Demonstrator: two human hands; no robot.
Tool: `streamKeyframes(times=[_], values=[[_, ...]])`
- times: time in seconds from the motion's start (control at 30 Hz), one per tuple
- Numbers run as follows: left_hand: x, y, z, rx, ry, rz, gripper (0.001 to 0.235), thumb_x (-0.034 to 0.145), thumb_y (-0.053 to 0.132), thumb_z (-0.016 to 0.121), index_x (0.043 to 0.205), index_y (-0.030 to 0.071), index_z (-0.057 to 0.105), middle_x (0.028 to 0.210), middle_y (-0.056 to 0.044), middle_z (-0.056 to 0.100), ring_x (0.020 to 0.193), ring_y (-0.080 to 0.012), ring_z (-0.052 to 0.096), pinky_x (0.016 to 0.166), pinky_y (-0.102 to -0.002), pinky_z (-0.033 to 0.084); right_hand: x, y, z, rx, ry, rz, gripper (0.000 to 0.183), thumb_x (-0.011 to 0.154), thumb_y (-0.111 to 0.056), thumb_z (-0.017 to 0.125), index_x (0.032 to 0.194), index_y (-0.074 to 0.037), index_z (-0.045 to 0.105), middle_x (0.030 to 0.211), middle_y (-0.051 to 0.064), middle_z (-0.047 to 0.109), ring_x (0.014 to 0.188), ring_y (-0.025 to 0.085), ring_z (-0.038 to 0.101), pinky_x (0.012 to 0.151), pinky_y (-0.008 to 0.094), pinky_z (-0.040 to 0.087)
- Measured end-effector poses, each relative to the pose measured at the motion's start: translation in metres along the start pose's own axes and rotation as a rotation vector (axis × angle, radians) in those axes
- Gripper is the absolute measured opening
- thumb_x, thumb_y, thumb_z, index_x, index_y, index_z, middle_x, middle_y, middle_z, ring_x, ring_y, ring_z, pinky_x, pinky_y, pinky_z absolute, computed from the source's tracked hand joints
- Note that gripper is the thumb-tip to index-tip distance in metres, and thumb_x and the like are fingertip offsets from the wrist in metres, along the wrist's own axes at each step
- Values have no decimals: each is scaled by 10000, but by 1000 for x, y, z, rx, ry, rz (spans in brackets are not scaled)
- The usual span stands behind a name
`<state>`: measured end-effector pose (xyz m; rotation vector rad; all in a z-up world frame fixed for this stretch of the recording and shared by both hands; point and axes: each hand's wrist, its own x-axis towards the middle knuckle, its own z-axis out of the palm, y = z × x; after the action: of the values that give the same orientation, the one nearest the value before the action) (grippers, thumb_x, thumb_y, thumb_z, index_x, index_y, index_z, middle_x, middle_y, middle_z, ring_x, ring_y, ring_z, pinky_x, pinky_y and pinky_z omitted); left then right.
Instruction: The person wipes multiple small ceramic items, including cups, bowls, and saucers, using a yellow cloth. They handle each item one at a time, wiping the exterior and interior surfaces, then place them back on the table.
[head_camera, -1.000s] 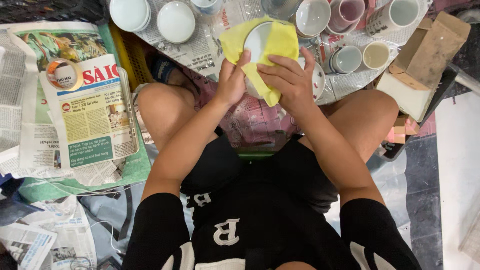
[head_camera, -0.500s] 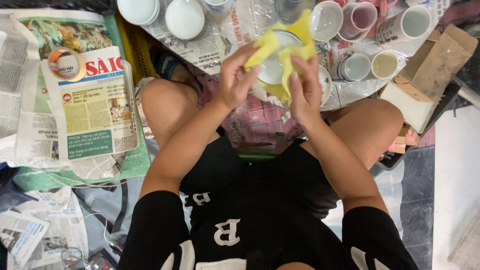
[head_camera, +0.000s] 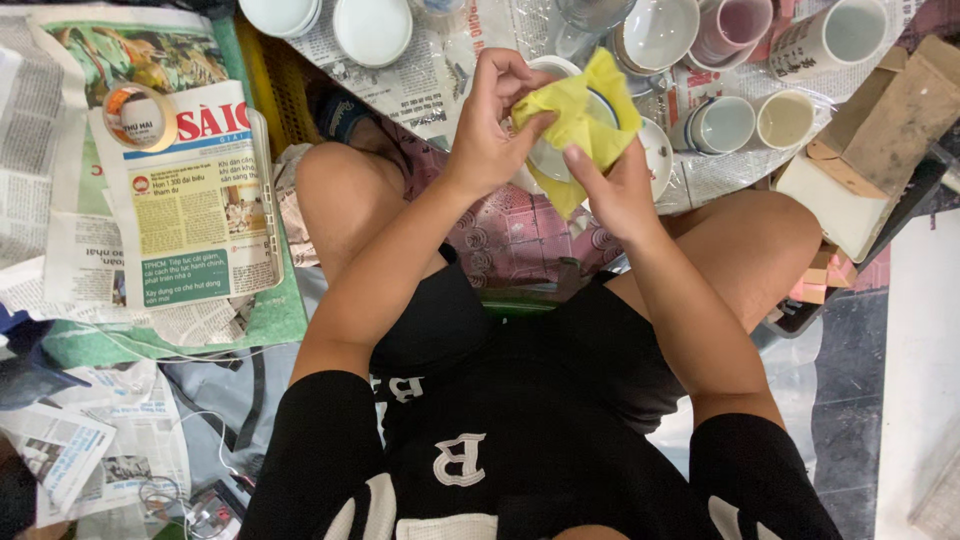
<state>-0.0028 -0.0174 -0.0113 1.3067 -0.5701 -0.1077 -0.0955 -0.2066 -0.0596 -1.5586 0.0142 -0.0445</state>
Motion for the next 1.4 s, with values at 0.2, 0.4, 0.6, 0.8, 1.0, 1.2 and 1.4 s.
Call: streamKeyframes(times=[0.2,0.4,0.6,0.8,1.0,1.2,1.4], values=[[9,-10,2,97,-163,-88,320,979,35,758,1264,8,613,1173,-100,707,1101,-168,684,989,-309,557,4,-37,4,398,29,-131,670,1161,-425,387,1690,-58,197,1666,137,353,1529,235,429,1302,368,338],[15,-22,9,358,-137,-340,231,1067,219,659,1147,17,740,847,-17,713,699,-111,585,642,-290,461,3,-42,-2,-156,77,-351,655,1194,-234,535,1665,-86,104,1695,173,210,1587,199,302,1340,344,258],[0,-18,7,74,-111,-162,326,1044,49,657,1355,-11,580,1128,-21,690,995,-88,656,843,-273,558,10,-32,-9,-238,151,-11,214,1144,-89,561,1321,13,626,1156,74,715,1039,98,658,915,265,533],[-13,-6,4,274,-184,-122,347,921,-18,785,1223,25,622,1054,-74,701,976,-171,713,868,-304,576,10,-48,-2,-117,118,-165,294,929,129,665,1190,15,733,1203,89,740,1097,130,708,976,284,561],[-18,2,-16,406,-266,49,462,762,3,821,1173,0,611,1031,-143,653,967,-261,675,865,-338,542,5,-41,14,-266,140,-245,213,842,152,767,964,3,675,1001,57,655,957,120,646,862,249,515],[-54,-41,-36,158,-328,-271,226,1065,210,593,1162,39,704,1003,-41,779,857,-138,746,775,-266,608,9,-47,10,-94,140,-57,214,956,27,756,1120,21,618,1050,39,685,957,90,659,853,251,546],[-50,-36,-47,122,-64,-311,269,1097,195,615,1209,-46,661,1035,-78,744,906,-78,666,809,-277,563,13,-44,-1,-170,212,-77,217,1130,-106,567,1252,26,689,1140,53,725,988,85,665,852,263,557]])
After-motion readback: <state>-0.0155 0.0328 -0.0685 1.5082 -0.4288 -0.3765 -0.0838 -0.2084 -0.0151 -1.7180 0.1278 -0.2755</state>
